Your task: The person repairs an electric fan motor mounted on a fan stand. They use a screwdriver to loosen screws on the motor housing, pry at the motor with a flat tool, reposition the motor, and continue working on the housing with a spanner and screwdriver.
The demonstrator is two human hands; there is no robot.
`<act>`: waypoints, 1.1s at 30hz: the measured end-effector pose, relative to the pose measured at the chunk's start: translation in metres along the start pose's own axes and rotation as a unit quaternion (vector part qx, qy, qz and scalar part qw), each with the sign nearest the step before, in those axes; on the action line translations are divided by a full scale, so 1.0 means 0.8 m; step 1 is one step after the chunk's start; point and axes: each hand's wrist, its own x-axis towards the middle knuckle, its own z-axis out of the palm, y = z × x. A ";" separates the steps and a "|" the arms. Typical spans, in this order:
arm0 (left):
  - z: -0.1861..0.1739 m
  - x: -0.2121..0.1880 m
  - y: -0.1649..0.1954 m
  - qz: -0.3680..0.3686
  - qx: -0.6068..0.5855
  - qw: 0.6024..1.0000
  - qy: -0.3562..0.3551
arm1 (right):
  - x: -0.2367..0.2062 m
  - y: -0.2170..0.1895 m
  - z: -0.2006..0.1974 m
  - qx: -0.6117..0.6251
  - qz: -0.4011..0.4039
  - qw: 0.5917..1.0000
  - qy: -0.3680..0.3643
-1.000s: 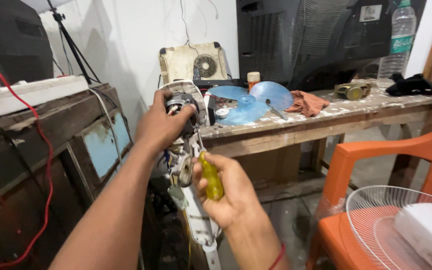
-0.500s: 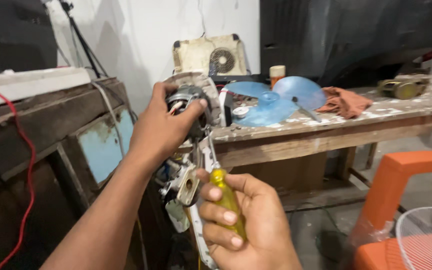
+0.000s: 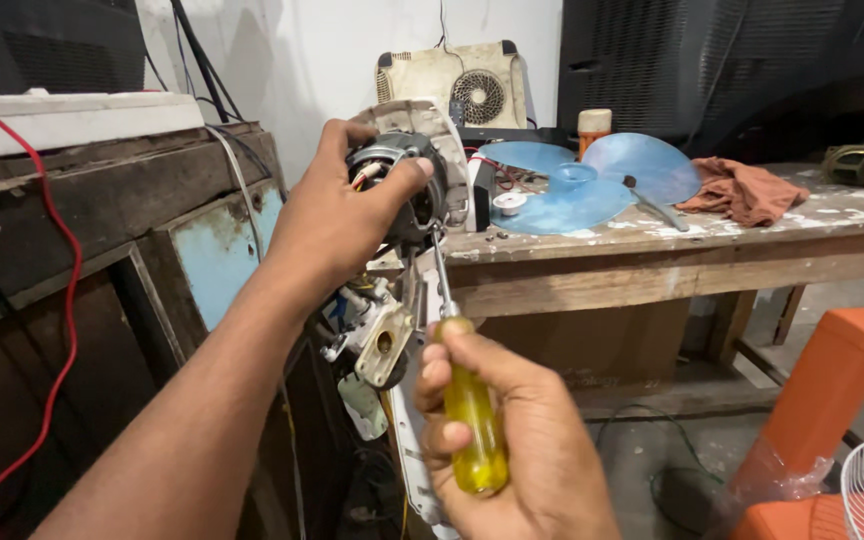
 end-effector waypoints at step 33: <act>0.001 -0.005 -0.003 0.001 0.025 1.000 0.012 | -0.003 0.013 0.014 0.142 0.001 0.988 -0.058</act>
